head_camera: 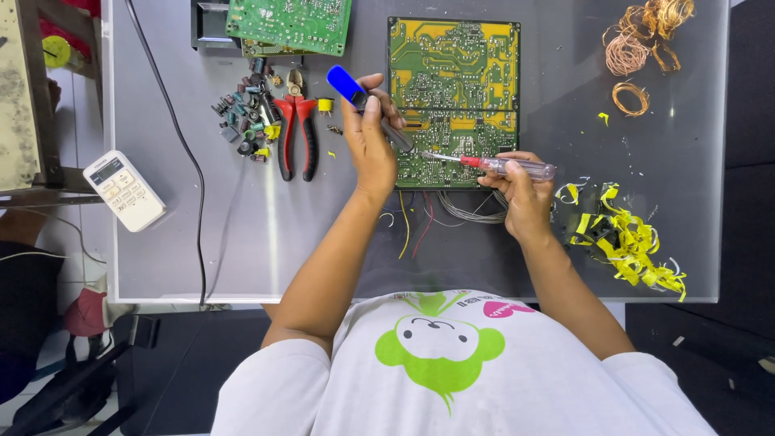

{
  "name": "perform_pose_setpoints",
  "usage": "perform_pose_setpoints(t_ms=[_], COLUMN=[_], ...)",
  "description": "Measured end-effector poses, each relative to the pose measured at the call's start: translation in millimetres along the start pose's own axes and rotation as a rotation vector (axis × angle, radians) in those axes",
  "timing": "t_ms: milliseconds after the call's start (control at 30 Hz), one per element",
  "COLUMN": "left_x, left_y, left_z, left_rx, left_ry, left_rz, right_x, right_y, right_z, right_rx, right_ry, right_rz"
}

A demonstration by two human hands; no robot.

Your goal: Using a soldering iron and a desoldering pump to remove solder from components on a printed circuit board.

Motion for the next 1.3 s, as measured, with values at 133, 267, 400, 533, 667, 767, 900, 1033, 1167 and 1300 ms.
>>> perform_pose_setpoints(t_ms=[133, 267, 400, 533, 667, 767, 900, 1033, 1167, 1300], left_x=[0.5, 0.0, -1.3, -3.1, -7.9, -12.1, -13.7, -12.3, -12.3, -15.3], left_y=[8.9, 9.9, 8.2, 10.7, 3.8, -5.6, -11.9, -4.6, -5.7, -4.7], left_z=[-0.7, -4.0, -9.8, -11.0, -16.2, -24.0, -28.3, -24.2, -25.6, -26.7], left_rx=[0.006, 0.070, 0.098, 0.172, 0.306, 0.431, 0.501, 0.429, 0.445, 0.525], left_ry=[0.001, 0.011, 0.022, 0.027, 0.063, 0.108, 0.135, 0.120, 0.135, 0.141], left_rz=[0.003, -0.003, -0.001, -0.006, -0.047, -0.066, -0.074, -0.039, -0.048, -0.059], right_x=[-0.7, -0.4, 0.0, -0.1, -0.2, -0.2, -0.5, -0.4, -0.3, -0.8], right_y=[-0.8, -3.7, -6.5, -7.7, -6.1, -6.3, -6.6, -6.0, -7.1, -4.3], right_z=[0.2, 3.9, 6.9, 7.1, 6.4, 6.7, 7.0, 6.7, 7.4, 5.7], right_rx=[0.013, 0.082, 0.146, 0.149, 0.164, 0.167, 0.168, 0.167, 0.169, 0.166], right_ry=[-0.017, -0.054, -0.079, -0.069, -0.076, -0.082, -0.078, -0.073, -0.068, -0.067], right_rz=[-0.016, -0.018, -0.039, -0.023, -0.032, -0.038, -0.031, -0.033, -0.029, -0.029])
Point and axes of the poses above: each hand's wrist, its own x-axis towards the middle knuckle, its own z-axis out of the back of the hand, y = z × x, the point moved 4 cm from there along x, towards the middle knuckle, and after that the axes turned 8 degrees about z, right-handed, at the moved point
